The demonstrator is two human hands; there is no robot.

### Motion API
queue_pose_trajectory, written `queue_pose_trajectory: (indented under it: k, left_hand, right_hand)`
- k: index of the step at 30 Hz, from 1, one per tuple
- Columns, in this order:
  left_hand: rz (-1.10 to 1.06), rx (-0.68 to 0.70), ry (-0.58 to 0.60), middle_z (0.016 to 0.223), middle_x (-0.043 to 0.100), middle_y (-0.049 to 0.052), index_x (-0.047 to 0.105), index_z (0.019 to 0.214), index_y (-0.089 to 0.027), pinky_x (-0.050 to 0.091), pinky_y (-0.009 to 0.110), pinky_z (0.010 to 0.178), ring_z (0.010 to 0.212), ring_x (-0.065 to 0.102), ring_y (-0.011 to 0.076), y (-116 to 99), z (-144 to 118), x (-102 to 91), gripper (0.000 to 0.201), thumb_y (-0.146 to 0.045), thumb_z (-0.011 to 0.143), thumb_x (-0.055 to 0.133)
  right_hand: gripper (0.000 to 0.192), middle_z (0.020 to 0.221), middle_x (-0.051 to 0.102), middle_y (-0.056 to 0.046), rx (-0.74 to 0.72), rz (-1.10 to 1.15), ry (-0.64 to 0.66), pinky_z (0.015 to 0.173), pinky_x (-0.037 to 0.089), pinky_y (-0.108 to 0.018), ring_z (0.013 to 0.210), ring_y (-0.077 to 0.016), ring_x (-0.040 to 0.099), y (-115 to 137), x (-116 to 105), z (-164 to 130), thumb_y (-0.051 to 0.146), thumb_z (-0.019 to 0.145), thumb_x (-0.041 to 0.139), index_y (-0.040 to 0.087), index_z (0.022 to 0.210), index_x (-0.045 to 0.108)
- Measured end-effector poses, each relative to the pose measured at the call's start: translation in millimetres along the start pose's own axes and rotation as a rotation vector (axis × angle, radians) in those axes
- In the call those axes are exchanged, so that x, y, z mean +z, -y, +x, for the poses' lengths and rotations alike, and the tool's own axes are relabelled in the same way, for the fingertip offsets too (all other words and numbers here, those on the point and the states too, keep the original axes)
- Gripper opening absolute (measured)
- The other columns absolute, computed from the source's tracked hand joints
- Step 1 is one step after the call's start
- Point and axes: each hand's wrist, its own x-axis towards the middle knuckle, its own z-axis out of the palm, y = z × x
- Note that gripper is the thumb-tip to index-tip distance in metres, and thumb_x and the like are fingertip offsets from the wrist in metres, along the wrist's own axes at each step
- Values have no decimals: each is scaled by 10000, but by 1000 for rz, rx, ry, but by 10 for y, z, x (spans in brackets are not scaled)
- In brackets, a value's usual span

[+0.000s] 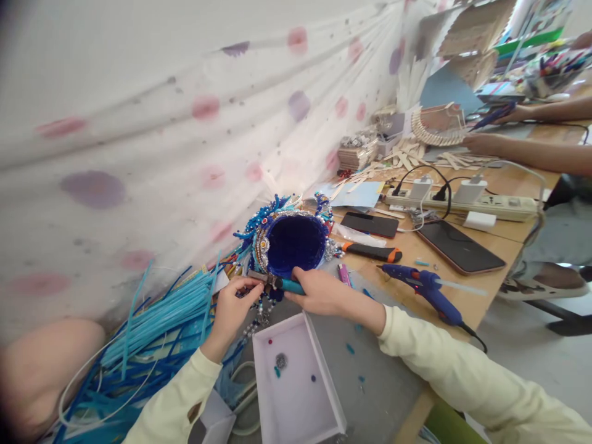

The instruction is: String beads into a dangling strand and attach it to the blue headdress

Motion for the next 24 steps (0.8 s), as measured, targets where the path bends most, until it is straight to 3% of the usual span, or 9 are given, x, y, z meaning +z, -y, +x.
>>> queue_pose_trajectory:
  k: [12,17,24]
  left_hand:
    - [135,47,8,769,692,34,749,762,-206,440,361,793,829,608,224,-84,-81,-80,69,-269,751,723]
    - [176,37,-5,766,694,29,746,805,-210,440,375,808,844,611,230,-107,-110,-64,74,-236,736,735]
    - [178,47,2,808,699,39,728,829,-204,449,397,837,878,622,242,-78,-118,-93,94,-228,739,730]
  right_hand:
    - [149,710,612,-9,-74,196,94,554,368,-269,609,-169,525,-61,-112,-87,328,913,534,186,882,569]
    - [175,765,645,-6,-75,255,101,603,426,-273,665,-184,574,-105,-182,-266,347,920,503,196,936,589]
    - [242,881,666,-56,29,265,21,696,462,-329,792,-240,617,-140,-325,-677,405,947,424,207,998,555]
